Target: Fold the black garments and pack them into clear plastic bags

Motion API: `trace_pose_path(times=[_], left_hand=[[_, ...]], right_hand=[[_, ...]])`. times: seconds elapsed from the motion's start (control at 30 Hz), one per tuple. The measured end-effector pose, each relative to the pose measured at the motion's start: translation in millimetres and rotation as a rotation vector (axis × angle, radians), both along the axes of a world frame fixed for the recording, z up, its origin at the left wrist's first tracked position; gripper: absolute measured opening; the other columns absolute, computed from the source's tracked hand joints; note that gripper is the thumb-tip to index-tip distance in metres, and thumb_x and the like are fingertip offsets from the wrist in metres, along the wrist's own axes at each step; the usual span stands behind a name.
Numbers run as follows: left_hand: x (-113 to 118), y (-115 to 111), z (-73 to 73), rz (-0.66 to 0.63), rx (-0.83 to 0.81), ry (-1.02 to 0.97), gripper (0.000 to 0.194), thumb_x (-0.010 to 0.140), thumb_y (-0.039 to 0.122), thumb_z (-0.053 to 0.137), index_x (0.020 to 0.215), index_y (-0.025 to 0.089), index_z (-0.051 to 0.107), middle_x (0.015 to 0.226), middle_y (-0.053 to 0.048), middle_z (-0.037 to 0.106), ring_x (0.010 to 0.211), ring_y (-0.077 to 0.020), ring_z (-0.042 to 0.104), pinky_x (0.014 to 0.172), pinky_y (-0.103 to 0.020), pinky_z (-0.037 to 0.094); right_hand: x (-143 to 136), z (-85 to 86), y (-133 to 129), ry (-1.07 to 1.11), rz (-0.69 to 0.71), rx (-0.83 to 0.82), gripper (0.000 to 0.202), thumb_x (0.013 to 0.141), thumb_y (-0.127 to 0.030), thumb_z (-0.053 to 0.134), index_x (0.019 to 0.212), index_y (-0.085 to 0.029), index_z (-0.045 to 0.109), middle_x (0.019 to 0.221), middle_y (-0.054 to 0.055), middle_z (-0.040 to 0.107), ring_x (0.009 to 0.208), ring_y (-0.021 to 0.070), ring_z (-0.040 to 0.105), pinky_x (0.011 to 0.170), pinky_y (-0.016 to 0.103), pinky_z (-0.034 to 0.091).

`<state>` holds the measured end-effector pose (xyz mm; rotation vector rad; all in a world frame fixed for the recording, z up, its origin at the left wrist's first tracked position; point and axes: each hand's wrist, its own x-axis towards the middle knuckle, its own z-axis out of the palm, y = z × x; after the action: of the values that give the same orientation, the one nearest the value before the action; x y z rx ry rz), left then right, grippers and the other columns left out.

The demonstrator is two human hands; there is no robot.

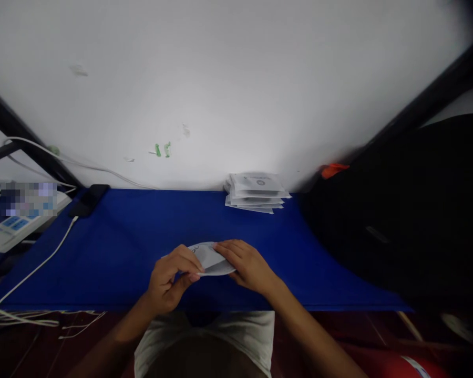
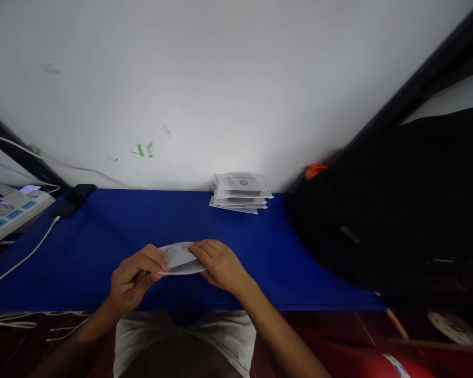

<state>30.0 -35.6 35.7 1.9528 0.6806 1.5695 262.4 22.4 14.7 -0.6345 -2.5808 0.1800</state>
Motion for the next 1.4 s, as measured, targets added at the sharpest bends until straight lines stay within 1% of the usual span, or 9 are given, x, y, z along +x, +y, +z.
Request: trace_pose_path(times=[0.27,0.53,0.67,0.8,0.9,1.0,1.13,1.27,1.4], left_hand=[[-21,3,-2.2,0.175,-0.016,0.079,0.013,0.086,0.008,0.065,0.095,0.018,0.067,0.086,-0.004,0.071,0.081,-0.0158,0.066,0.074,-0.030,0.054],[-35,16,-59.7,0.213,-0.279,0.494,0.017,0.093,0.032,0.059,0.105,0.022,0.065,0.109,-0.007,0.067,0.103,-0.0195,0.064,0.093,-0.038,0.051],[-111,72,-78.5,0.659,-0.315,0.708,0.042,0.086,0.039,0.061,0.121,0.016,0.058,0.122,-0.015,0.063,0.118,-0.0297,0.056,0.106,-0.049,0.041],[-211,126,-71.8,1.117,-0.517,0.929,0.069,0.083,0.041,0.057,0.138,0.001,0.044,0.145,-0.027,0.043,0.137,-0.0399,0.036,0.112,-0.053,0.031],[-254,143,-66.0,1.215,-0.627,1.002,0.079,0.084,0.048,0.052,0.144,0.000,0.036,0.152,-0.027,0.034,0.140,-0.0418,0.031,0.113,-0.055,0.027],[-267,148,-68.6,1.277,-0.662,1.013,0.084,0.084,0.056,0.048,0.147,0.002,0.033,0.153,-0.026,0.032,0.141,-0.0423,0.029,0.112,-0.059,0.025],[-270,148,-77.0,1.330,-0.623,1.023,0.085,0.085,0.059,0.043,0.147,0.003,0.031,0.152,-0.027,0.034,0.140,-0.0423,0.029,0.110,-0.062,0.024],[-269,149,-78.7,1.325,-0.643,1.032,0.083,0.085,0.057,0.042,0.144,0.000,0.034,0.145,-0.029,0.042,0.139,-0.0421,0.031,0.109,-0.063,0.023],[-237,156,-75.5,1.281,-0.507,1.031,0.079,0.084,0.051,0.048,0.143,0.000,0.035,0.151,-0.029,0.034,0.140,-0.0431,0.027,0.110,-0.061,0.024]], right_hand=[[18,20.8,26,0.045,-0.070,0.189,0.046,0.086,-0.014,0.043,0.130,-0.014,0.053,0.116,0.014,0.069,0.107,0.0259,0.063,0.089,0.041,0.052],[63,45.2,111,-0.022,-0.621,0.535,0.058,0.081,-0.007,0.047,0.139,-0.015,0.047,0.131,0.015,0.061,0.117,0.0310,0.055,0.096,0.046,0.042],[75,39.2,156,-0.187,-0.766,0.476,0.055,0.084,-0.009,0.045,0.139,-0.014,0.048,0.137,0.016,0.056,0.122,0.0311,0.050,0.100,0.045,0.037],[79,23.3,174,-0.303,-0.772,0.371,0.055,0.082,-0.011,0.046,0.137,-0.008,0.049,0.137,0.019,0.056,0.121,0.0330,0.052,0.098,0.045,0.038],[81,19.1,176,-0.264,-0.761,0.333,0.057,0.082,-0.020,0.049,0.137,-0.007,0.048,0.138,0.021,0.054,0.124,0.0351,0.049,0.100,0.048,0.039],[83,22.3,170,-0.194,-0.724,0.325,0.060,0.083,-0.030,0.050,0.139,-0.008,0.045,0.139,0.022,0.051,0.128,0.0363,0.047,0.103,0.051,0.038],[75,23.9,144,-0.021,-0.651,0.365,0.059,0.088,-0.036,0.049,0.140,-0.008,0.042,0.139,0.023,0.050,0.129,0.0359,0.046,0.105,0.053,0.038],[52,10.2,102,0.106,-0.468,0.360,0.047,0.091,-0.029,0.050,0.136,-0.015,0.047,0.131,0.018,0.058,0.123,0.0326,0.052,0.103,0.051,0.042],[25,-8.8,71,0.115,-0.267,0.217,0.037,0.092,-0.023,0.049,0.129,-0.018,0.052,0.122,0.015,0.063,0.115,0.0289,0.057,0.097,0.049,0.048]])
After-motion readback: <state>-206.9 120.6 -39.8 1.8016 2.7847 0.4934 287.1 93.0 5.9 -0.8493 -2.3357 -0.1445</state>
